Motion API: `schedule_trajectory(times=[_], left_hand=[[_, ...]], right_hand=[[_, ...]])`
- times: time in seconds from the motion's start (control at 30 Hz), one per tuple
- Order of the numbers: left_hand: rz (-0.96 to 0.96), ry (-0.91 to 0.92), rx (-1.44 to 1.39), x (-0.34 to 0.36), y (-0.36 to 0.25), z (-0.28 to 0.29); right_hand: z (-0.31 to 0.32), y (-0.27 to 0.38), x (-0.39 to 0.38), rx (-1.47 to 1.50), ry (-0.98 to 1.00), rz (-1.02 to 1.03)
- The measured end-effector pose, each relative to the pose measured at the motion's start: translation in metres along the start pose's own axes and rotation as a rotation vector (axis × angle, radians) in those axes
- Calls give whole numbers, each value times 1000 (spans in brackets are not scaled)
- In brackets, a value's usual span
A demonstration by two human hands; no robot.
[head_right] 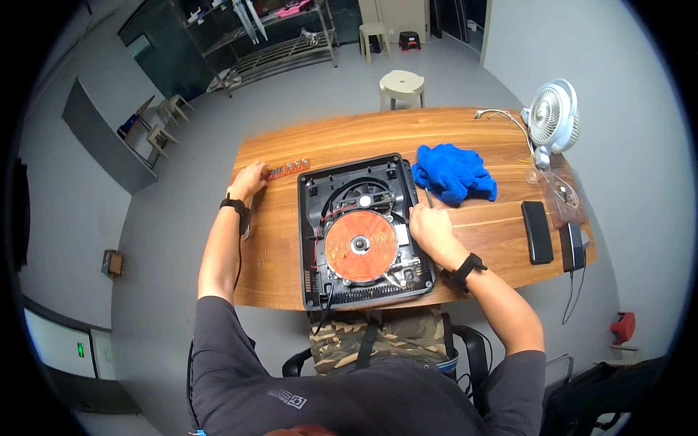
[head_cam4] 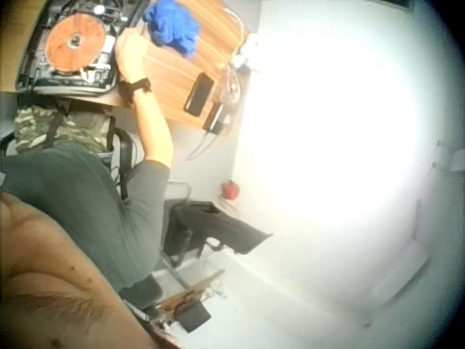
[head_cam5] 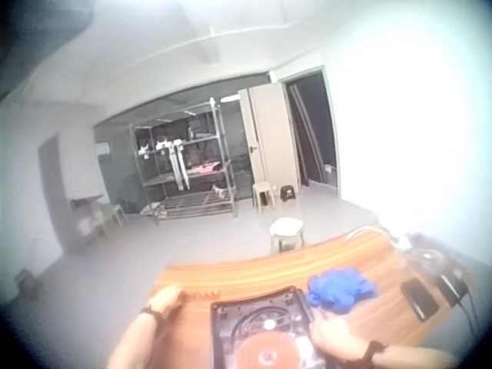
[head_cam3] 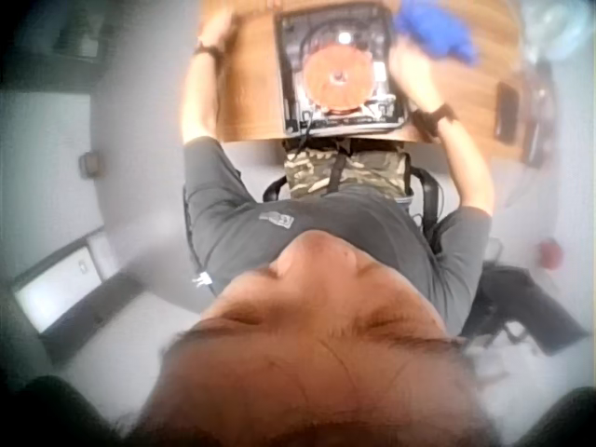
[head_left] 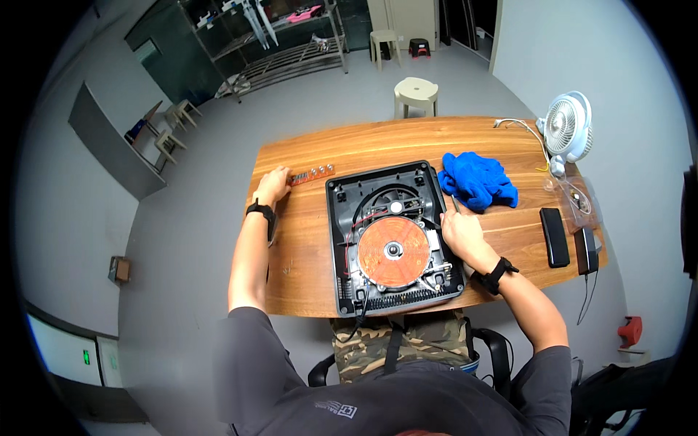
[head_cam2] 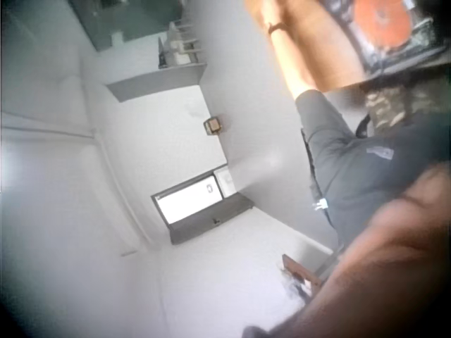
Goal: The person uses a screwdriver to remove screws from a disassembled electronic device on a wooden table, then flips the device over and continues unscrewing the bottom casing.
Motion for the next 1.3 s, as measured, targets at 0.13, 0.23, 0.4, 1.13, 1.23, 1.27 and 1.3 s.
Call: schedule_trajectory(times=[0.13, 0.23, 0.4, 1.13, 1.23, 1.27, 1.3], left_hand=[[-54, 49, 8, 7, -5, -8], [-67, 74, 58, 14, -12, -9], [-92, 1, 141, 21, -3, -18], [-52, -166, 101, -26, -5, 107], [-115, -233, 109, -53, -16, 138], [-122, -240, 115, -60, -26, 152], [-130, -247, 120, -68, -36, 165]], right_hand=[[3, 1, -2, 3, -5, 19], [5, 1, -3, 6, 21, -15], [4, 1, -2, 47, 62, -54], [1, 1, -1, -10, -28, -12], [-1, 1, -2, 28, -53, 11], [-4, -1, -1, 7, -42, 9], [-5, -2, -2, -3, -45, 15]])
Point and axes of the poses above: each hand's wrist, its own x-axis towards the middle knuckle, its own z-axis out of the back of the hand, y = z × x, the point moved 9 cm from there along x, towards the middle knuckle, and after that the axes turned 5 degrees about y, right-handed, at the moved point
